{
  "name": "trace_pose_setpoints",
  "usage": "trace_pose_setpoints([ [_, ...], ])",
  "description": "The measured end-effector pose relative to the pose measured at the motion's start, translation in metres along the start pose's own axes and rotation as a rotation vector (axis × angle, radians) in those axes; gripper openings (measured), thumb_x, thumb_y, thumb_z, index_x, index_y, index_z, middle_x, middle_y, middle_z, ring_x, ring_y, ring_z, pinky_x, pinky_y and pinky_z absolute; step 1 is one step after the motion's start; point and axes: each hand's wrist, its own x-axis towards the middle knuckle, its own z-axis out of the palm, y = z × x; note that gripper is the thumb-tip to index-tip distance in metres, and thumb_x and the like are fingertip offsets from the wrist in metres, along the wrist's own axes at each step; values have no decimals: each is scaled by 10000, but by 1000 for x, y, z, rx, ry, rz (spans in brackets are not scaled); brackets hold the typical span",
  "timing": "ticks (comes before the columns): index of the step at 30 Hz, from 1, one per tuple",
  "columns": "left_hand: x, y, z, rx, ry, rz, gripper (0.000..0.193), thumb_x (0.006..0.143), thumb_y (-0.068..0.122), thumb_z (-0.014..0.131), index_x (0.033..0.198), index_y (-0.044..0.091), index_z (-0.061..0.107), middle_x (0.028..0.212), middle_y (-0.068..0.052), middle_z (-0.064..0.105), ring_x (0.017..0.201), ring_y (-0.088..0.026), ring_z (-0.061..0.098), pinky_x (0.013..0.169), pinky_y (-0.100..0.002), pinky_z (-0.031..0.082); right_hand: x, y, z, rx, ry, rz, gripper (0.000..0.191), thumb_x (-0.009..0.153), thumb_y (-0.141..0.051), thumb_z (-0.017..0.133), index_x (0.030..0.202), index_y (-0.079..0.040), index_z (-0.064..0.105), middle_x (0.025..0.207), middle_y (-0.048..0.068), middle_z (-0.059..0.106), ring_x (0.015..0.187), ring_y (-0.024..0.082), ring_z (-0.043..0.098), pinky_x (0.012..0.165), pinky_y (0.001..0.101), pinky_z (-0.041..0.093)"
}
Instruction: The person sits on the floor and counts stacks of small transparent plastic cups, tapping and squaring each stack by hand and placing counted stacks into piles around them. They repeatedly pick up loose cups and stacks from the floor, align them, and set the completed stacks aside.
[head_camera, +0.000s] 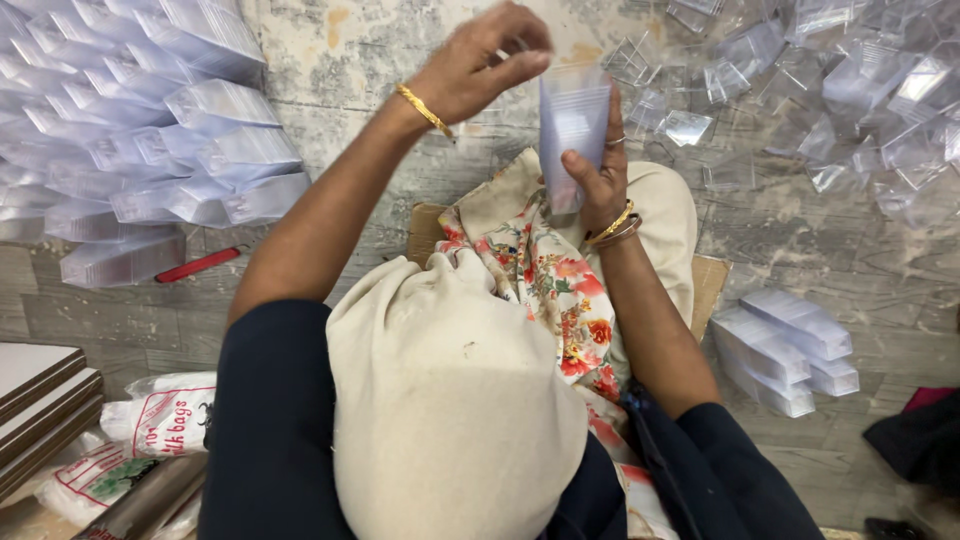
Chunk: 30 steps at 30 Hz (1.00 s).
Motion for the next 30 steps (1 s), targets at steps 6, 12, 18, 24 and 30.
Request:
trace_pose_setpoints([
  [6,-13,-84,15,804,94,304,288,816,52,716,1101,47,679,1023,-170,641,924,-338,665,763,-421,574,4,-1,3,37,18,41,932,905,-165,717,1654,-207,163,1432,125,564,1153,248,615,973,422,535],
  [12,7,-84,-17,-158,593,-126,153,993,131,671,884,70,758,803,-16,752,761,-233,738,679,-347,581,-1,4,-3,-383,-80,-100,870,957,-218,776,1672,-185,280,1586,95,418,1431,224,470,1231,375,414],
  [18,-8,-8,16,541,256,390,176,926,243,793,1051,121,820,949,-94,644,899,-261,595,781,-376,518,-1,12,-4,-520,-170,-162,910,931,-231,786,1693,-185,289,1591,101,453,1415,229,468,1229,368,376],
  [24,-28,-39,-13,598,212,102,312,1005,224,777,1276,122,660,1148,-104,611,1138,-304,561,1010,-434,480,0,14,-11,61,-79,-9,861,932,-173,731,1667,-181,283,1589,89,482,1377,229,526,1180,400,447],
  [30,-56,-104,17,1080,-122,-76,516,735,97,779,1236,124,660,1284,-182,512,1227,-368,523,902,-452,534,-4,20,-16,338,22,125,779,973,-115,690,1657,-160,320,1431,115,584,1270,240,613,1106,408,544],
])
